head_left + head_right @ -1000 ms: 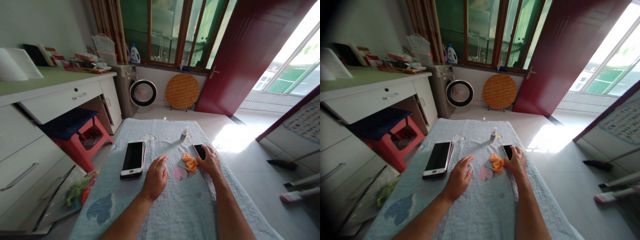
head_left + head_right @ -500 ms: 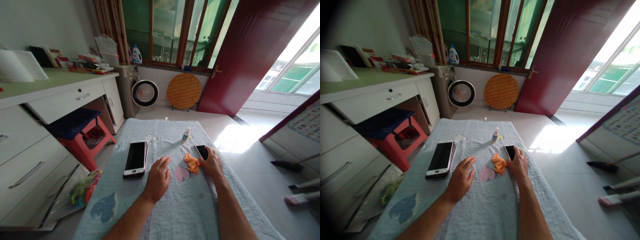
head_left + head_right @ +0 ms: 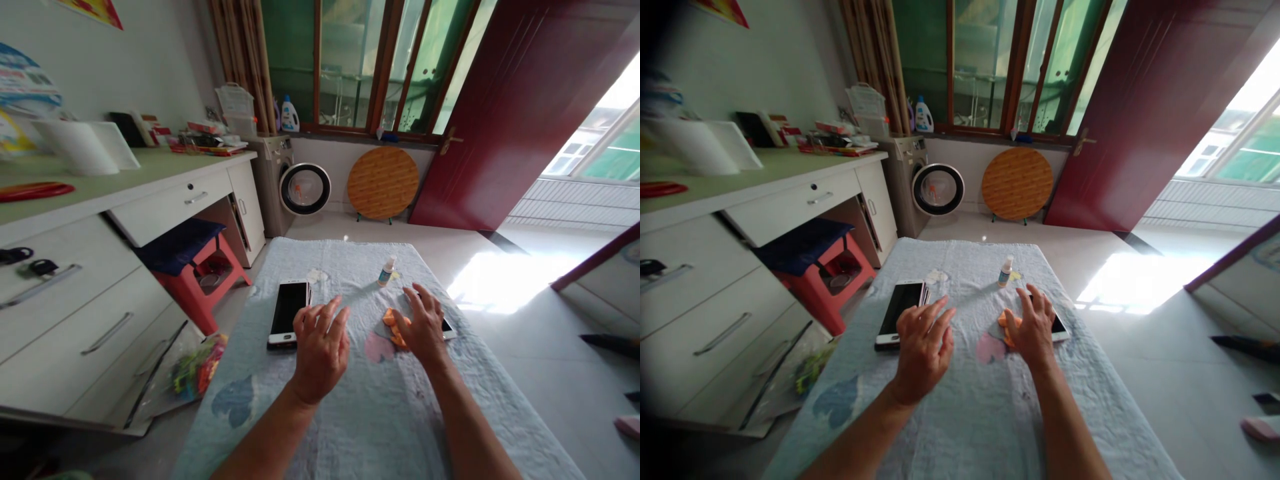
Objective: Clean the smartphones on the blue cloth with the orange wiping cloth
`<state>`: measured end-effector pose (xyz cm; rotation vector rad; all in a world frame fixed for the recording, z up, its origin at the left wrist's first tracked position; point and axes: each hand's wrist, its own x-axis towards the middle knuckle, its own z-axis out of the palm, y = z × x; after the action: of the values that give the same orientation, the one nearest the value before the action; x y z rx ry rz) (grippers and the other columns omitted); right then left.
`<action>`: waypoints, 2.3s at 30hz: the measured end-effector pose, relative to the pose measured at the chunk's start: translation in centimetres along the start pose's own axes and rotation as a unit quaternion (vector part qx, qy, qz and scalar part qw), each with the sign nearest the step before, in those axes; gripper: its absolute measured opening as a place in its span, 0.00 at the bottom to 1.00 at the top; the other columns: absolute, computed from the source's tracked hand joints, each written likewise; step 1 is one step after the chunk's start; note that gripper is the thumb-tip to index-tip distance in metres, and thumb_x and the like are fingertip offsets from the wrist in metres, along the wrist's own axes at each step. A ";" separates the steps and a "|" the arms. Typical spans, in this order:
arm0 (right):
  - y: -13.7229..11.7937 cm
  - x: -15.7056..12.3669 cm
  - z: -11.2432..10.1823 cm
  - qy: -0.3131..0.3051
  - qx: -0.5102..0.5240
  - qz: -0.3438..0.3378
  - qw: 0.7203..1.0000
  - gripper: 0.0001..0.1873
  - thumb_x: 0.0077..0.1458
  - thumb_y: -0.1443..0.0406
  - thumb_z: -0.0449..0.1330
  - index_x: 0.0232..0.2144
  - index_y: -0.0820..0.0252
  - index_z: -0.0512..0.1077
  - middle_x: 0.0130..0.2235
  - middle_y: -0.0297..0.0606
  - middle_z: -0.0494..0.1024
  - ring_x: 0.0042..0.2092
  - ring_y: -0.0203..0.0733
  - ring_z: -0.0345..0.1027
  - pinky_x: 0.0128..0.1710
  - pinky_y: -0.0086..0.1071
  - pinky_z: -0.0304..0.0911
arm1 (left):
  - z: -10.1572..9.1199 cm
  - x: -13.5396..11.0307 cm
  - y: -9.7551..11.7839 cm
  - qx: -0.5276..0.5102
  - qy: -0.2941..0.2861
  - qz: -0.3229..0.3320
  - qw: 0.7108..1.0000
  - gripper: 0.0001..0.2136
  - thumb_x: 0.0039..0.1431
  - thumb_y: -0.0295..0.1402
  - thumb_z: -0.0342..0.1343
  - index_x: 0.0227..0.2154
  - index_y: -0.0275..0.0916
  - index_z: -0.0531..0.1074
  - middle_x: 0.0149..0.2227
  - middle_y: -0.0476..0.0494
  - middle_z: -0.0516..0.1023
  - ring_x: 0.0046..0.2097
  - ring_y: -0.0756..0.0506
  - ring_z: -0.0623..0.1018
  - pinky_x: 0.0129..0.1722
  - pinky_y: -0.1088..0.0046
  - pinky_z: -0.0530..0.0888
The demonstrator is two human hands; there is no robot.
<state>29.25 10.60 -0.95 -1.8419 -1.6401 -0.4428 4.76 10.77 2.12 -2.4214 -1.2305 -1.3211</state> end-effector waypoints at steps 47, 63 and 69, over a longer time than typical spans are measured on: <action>-1.7 -0.4 0.7 -0.072 0.086 -0.010 0.994 0.18 0.53 0.71 0.49 0.41 0.58 0.75 0.50 0.42 0.72 0.52 0.50 0.60 0.53 0.46 0.58 | 0.1 0.4 0.3 0.007 -0.107 -0.116 0.987 0.29 0.47 0.32 0.59 0.55 0.34 0.67 0.59 0.32 0.63 0.55 0.33 0.67 0.56 0.53 0.65; -2.2 -0.6 0.4 -0.181 -0.038 0.060 0.981 0.08 0.48 0.66 0.55 0.34 0.58 0.67 0.35 0.41 0.73 0.40 0.48 0.64 0.39 0.37 0.54 | 3.9 -1.9 0.7 0.006 -0.210 -0.199 0.957 0.29 0.46 0.32 0.59 0.55 0.35 0.68 0.58 0.31 0.66 0.54 0.33 0.69 0.54 0.55 0.66; -2.1 -0.4 0.8 -0.119 0.096 0.046 0.987 0.04 0.57 0.63 0.51 0.33 0.57 0.64 0.32 0.38 0.72 0.36 0.43 0.66 0.37 0.33 0.58 | 4.0 -2.4 0.8 -0.014 -0.227 -0.189 0.955 0.30 0.50 0.40 0.62 0.55 0.36 0.67 0.61 0.31 0.63 0.58 0.32 0.66 0.56 0.53 0.64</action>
<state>27.03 10.88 -1.32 -1.8693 -1.6772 -0.0225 7.27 10.63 -1.91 -2.6999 -1.8742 -0.8664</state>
